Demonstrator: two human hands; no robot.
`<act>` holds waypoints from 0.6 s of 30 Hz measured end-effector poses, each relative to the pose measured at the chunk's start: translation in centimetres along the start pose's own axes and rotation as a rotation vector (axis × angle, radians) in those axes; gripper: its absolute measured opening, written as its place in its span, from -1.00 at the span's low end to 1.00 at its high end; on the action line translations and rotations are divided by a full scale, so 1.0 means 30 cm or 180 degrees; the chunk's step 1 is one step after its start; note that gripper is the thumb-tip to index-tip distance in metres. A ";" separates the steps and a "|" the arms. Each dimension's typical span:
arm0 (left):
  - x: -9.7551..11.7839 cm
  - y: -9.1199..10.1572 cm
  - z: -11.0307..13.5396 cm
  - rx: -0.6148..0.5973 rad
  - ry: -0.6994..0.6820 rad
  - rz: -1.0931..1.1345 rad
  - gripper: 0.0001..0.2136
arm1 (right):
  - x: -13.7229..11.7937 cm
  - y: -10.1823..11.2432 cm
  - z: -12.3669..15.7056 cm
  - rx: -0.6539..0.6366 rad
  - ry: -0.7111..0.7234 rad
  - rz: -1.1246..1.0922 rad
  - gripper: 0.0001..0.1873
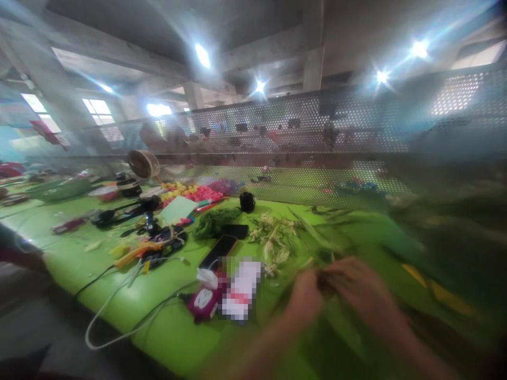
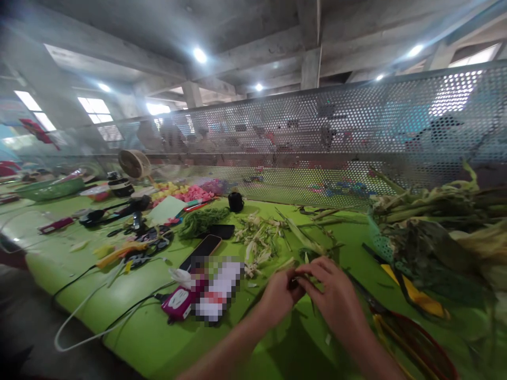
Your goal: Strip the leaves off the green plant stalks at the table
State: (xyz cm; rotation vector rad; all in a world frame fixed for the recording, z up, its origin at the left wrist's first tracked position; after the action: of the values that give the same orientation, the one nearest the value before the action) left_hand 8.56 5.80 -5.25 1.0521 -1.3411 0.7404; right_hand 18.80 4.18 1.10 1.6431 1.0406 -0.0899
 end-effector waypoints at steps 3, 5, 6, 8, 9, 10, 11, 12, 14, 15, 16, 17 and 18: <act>0.013 -0.010 0.009 -0.0003 -0.0095 -0.0365 -0.98 | -0.002 -0.005 0.000 0.0024 -0.0109 0.0168 -0.82; 0.023 -0.021 0.014 -0.0069 -0.0133 -0.0412 -0.92 | 0.009 -0.003 0.002 0.0065 -0.0248 0.0192 -0.80; 0.028 -0.027 0.015 -0.0118 -0.0155 -0.0394 -0.90 | 0.014 -0.003 0.004 0.0083 -0.0300 0.0179 -0.79; 0.033 -0.040 0.014 -0.0215 -0.0152 -0.0317 -0.88 | 0.023 -0.004 0.006 0.0107 -0.0374 0.0115 -0.77; 0.032 -0.046 0.011 -0.0264 -0.0140 -0.0229 -0.88 | 0.026 -0.004 0.008 0.0110 -0.0406 0.0061 -0.77; 0.030 -0.050 0.008 -0.0299 -0.0125 -0.0093 -0.88 | 0.030 0.001 0.010 0.0145 -0.0452 -0.0009 -0.78; 0.026 -0.051 0.003 -0.0314 -0.0114 0.0084 -0.89 | 0.035 0.012 0.014 0.0213 -0.0531 -0.0094 -0.79; 0.024 -0.046 -0.001 -0.0288 -0.0121 0.0283 -0.89 | 0.045 0.027 0.019 0.0302 -0.0665 -0.0198 -0.81; 0.014 -0.020 -0.005 -0.0108 -0.0089 0.0619 -0.86 | 0.076 0.058 0.035 0.0489 -0.1052 -0.0478 -0.76; 0.006 -0.001 -0.004 0.0020 -0.0033 0.0733 -0.84 | 0.094 0.065 0.043 0.0537 -0.1256 -0.0658 -0.69; -0.002 0.016 -0.003 0.0133 0.0023 0.0813 -0.82 | 0.109 0.060 0.047 0.0504 -0.1422 -0.0865 -0.64; -0.009 0.031 -0.001 0.0208 0.0065 0.0883 -0.81 | 0.120 0.047 0.047 0.0422 -0.1527 -0.1081 -0.61; -0.012 0.041 0.000 0.0242 0.0082 0.0949 -0.80 | 0.126 0.028 0.043 0.0328 -0.1568 -0.1288 -0.61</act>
State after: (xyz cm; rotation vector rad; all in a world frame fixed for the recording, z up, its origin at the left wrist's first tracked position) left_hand 7.40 6.31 -5.38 0.9076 -1.4746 1.0291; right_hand 22.23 5.31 -0.82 1.3763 0.9743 -0.7873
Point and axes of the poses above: each hand's wrist, its own z-axis away from the middle knuckle, its own y-axis out of the back of the hand, x = y × z, the point moved 10 cm from there along -z, towards the middle knuckle, and after that the axes turned 11 degrees about -x, right-handed, at the moved point
